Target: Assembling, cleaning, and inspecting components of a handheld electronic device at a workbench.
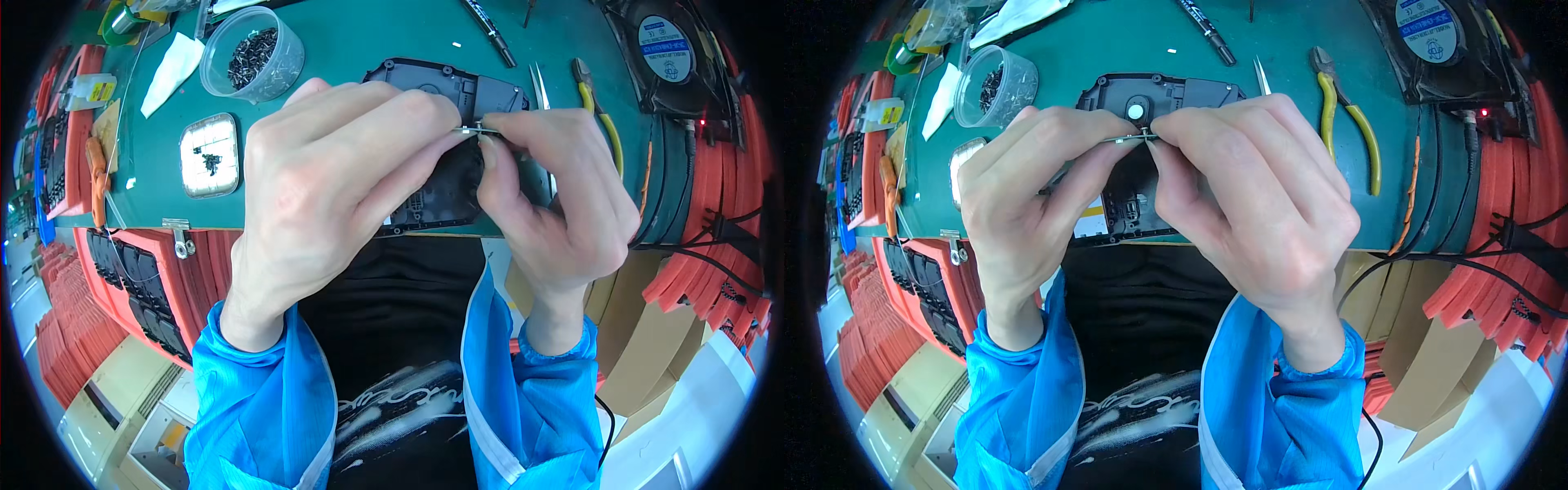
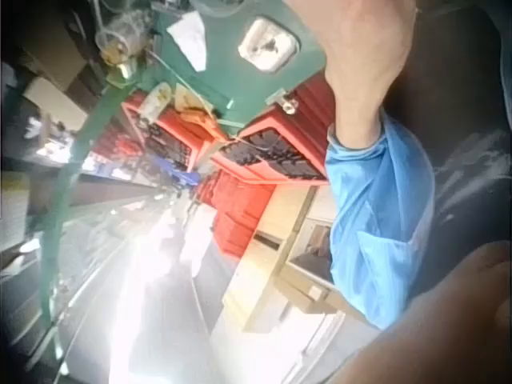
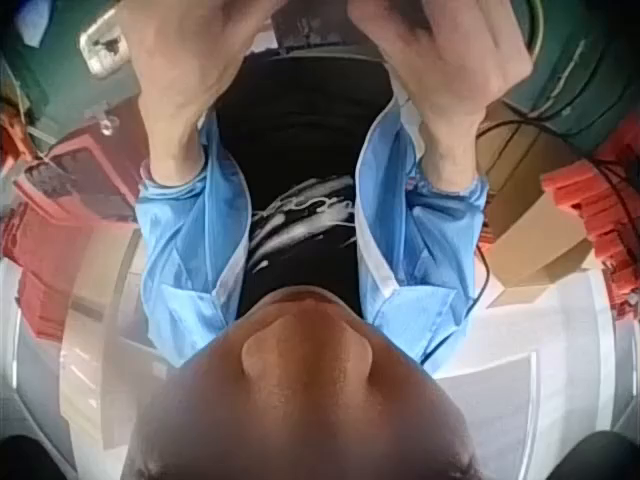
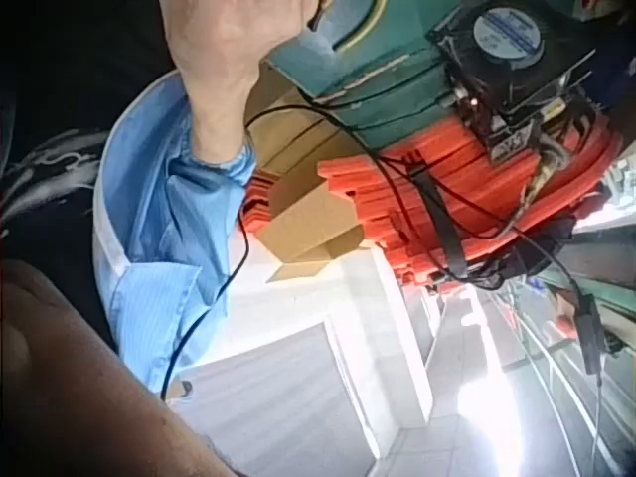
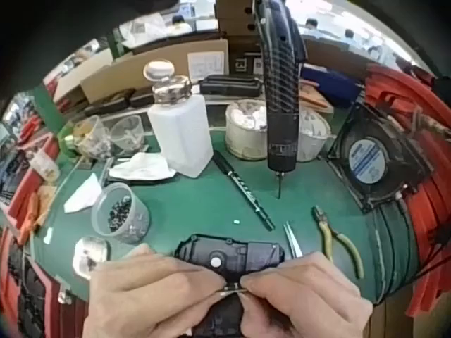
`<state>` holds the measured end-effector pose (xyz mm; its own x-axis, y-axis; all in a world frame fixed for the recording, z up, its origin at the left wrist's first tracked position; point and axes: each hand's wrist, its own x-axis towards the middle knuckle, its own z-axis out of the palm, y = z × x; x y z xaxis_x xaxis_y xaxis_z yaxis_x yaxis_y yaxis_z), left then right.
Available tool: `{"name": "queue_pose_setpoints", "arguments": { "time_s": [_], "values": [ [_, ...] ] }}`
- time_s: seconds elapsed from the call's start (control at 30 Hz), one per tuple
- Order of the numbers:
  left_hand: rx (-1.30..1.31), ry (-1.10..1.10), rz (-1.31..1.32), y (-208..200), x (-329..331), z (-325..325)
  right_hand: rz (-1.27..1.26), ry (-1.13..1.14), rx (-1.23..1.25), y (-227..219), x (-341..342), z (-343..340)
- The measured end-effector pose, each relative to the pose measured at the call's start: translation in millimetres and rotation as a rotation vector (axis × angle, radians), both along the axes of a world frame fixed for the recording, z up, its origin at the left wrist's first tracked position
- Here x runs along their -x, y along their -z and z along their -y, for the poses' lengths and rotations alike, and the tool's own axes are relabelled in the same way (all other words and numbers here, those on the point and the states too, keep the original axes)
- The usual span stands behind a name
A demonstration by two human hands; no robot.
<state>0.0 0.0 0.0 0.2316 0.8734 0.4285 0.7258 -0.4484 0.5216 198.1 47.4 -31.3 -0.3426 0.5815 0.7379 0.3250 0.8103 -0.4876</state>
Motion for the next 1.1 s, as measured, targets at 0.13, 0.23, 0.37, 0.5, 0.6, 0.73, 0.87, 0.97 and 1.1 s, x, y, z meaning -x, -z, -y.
{"name": "queue_pose_setpoints", "arguments": {
  "time_s": [0.13,0.23,0.37,0.5,0.6,0.73,0.87,0.97,1.1],
  "values": [
    [0.023,-0.017,0.018,0.8,-4.0,0.0,-0.006,0.017,0.015,-0.9,-0.2,2.1],
    [-0.001,-0.046,0.088,9.7,-6.0,-2.2,0.011,0.043,0.041,-1.1,2.1,1.9],
    [0.002,-0.049,0.080,8.4,-6.2,-0.7,-0.001,0.047,0.011,2.2,2.8,2.5],
    [-0.024,-0.036,0.048,7.9,-6.6,-0.3,0.003,0.063,0.008,1.2,2.8,3.9],
    [-0.011,-0.036,0.055,6.5,-7.6,1.2,-0.002,0.077,0.029,0.4,3.1,7.0],
    [-0.017,-0.026,0.048,6.2,-6.5,0.6,-0.008,0.079,0.030,1.0,3.5,8.1],
    [-0.024,-0.015,0.040,6.7,-5.8,0.2,-0.007,0.076,0.039,0.7,2.7,9.6],
    [-0.017,-0.010,0.038,5.8,-4.8,0.3,0.005,0.064,0.052,-0.6,1.2,8.9],
    [-0.033,-0.019,0.016,12.6,-1.6,1.4,0.048,0.029,0.070,-3.6,-4.1,6.1]
  ]
}}
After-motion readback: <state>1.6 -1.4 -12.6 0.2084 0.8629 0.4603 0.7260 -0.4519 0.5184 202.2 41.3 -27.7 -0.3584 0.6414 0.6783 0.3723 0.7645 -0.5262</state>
